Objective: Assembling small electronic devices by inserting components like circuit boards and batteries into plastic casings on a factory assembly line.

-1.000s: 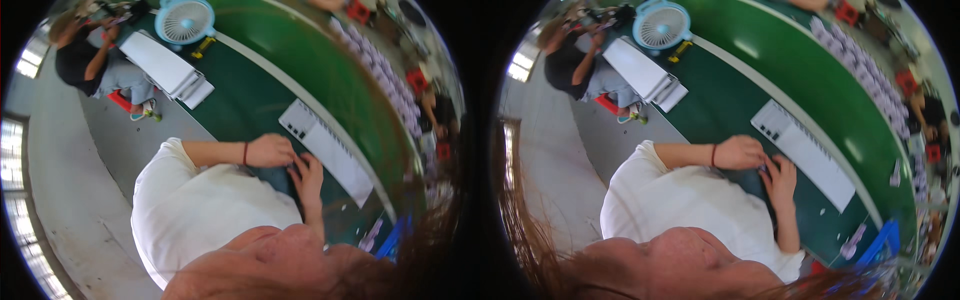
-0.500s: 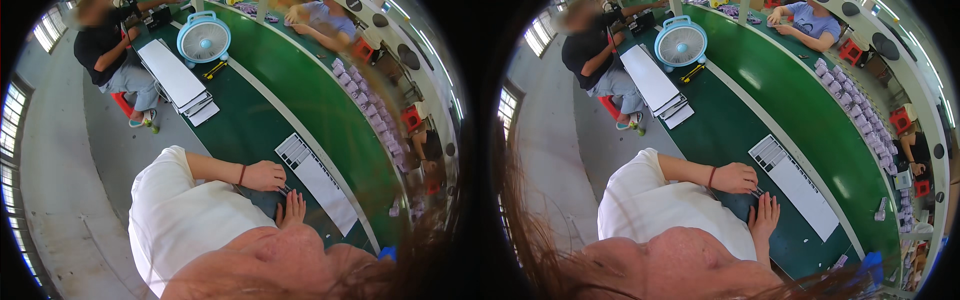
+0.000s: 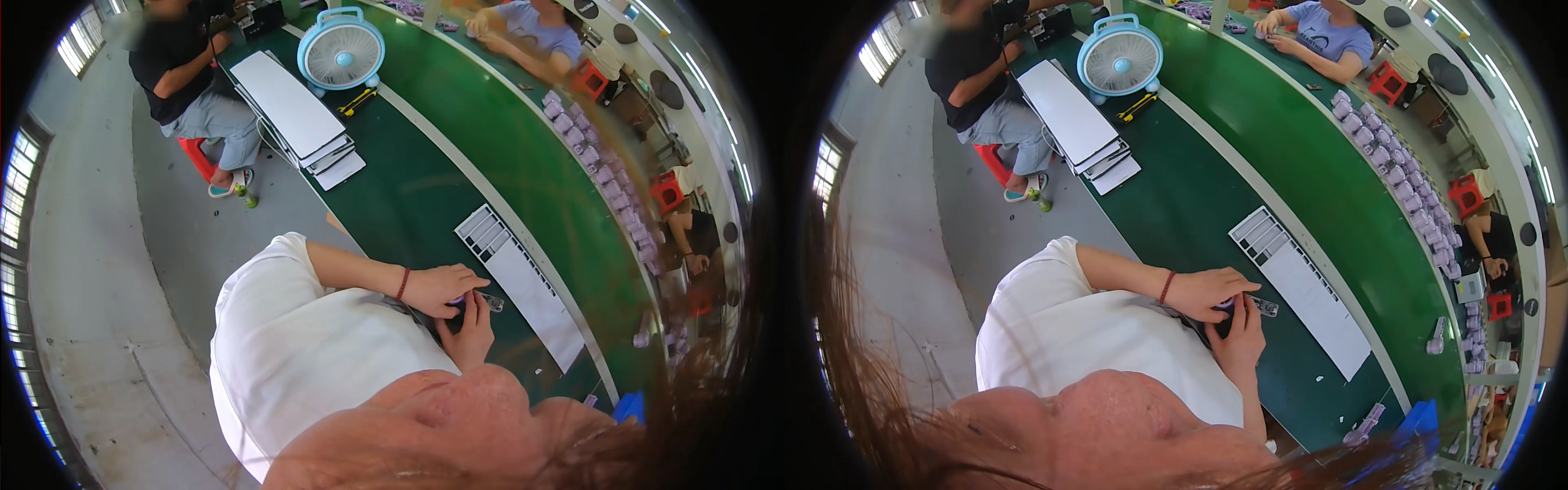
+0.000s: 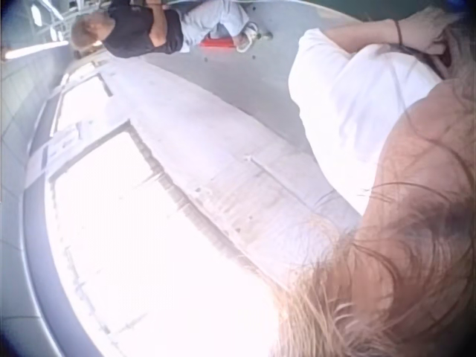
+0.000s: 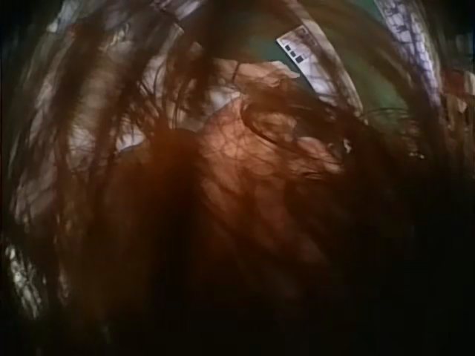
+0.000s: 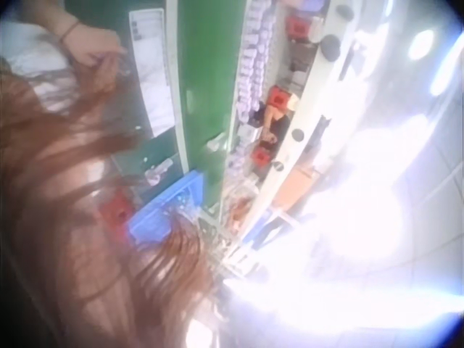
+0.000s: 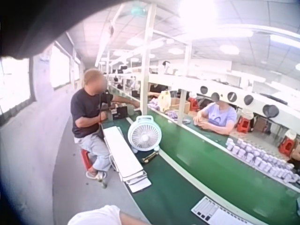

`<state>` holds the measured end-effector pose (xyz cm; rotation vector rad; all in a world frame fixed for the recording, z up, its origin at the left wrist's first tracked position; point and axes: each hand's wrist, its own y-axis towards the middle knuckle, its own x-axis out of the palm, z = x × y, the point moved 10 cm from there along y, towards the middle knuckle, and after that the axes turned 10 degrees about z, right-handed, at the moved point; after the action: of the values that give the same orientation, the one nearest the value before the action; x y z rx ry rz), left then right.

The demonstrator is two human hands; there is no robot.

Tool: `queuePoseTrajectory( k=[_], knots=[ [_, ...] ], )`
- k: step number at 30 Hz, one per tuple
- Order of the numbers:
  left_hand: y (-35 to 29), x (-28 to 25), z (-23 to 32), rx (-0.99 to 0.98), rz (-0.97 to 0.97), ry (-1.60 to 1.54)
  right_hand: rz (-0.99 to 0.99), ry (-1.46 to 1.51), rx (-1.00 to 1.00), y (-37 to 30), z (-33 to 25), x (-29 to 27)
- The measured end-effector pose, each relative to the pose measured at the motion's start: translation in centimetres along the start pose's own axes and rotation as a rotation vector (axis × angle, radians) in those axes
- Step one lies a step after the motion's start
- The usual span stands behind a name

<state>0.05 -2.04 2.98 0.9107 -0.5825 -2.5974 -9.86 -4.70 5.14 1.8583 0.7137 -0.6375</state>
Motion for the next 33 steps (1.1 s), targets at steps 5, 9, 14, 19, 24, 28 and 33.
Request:
queuePoseTrajectory(
  k=[5, 9, 14, 19, 24, 28, 33],
  knots=[
    [0.6, 1.0, 0.3, -0.149, -0.143, -0.341, -0.186, -0.063, 0.168, 0.1, 1.3, 1.5],
    [3.4, 1.2, -3.7, -0.16, -0.187, -0.309, -0.175, -0.136, 0.066, 2.6, 2.4, -1.7],
    [6.0, 0.7, -5.9, 0.176, -0.006, 0.359, -0.1, -0.222, 0.156, 11.5, 13.2, -4.6],
    [5.9, 3.4, -7.5, 0.279, -0.153, 0.537, -0.211, -0.326, 0.308, 15.7, 32.2, -1.6],
    [6.2, 3.5, -6.9, 0.202, -0.197, 0.458, -0.163, -0.3, 0.452, 18.8, 44.0, 1.1],
    [6.2, 3.5, -6.9, 0.162, -0.208, 0.453, 0.163, -0.633, 0.4, 19.4, 44.7, 0.3],
    [6.3, 3.6, -7.1, 0.178, -0.22, 0.487, 0.085, -0.576, 0.299, 15.5, 36.8, -5.4]
  ],
)
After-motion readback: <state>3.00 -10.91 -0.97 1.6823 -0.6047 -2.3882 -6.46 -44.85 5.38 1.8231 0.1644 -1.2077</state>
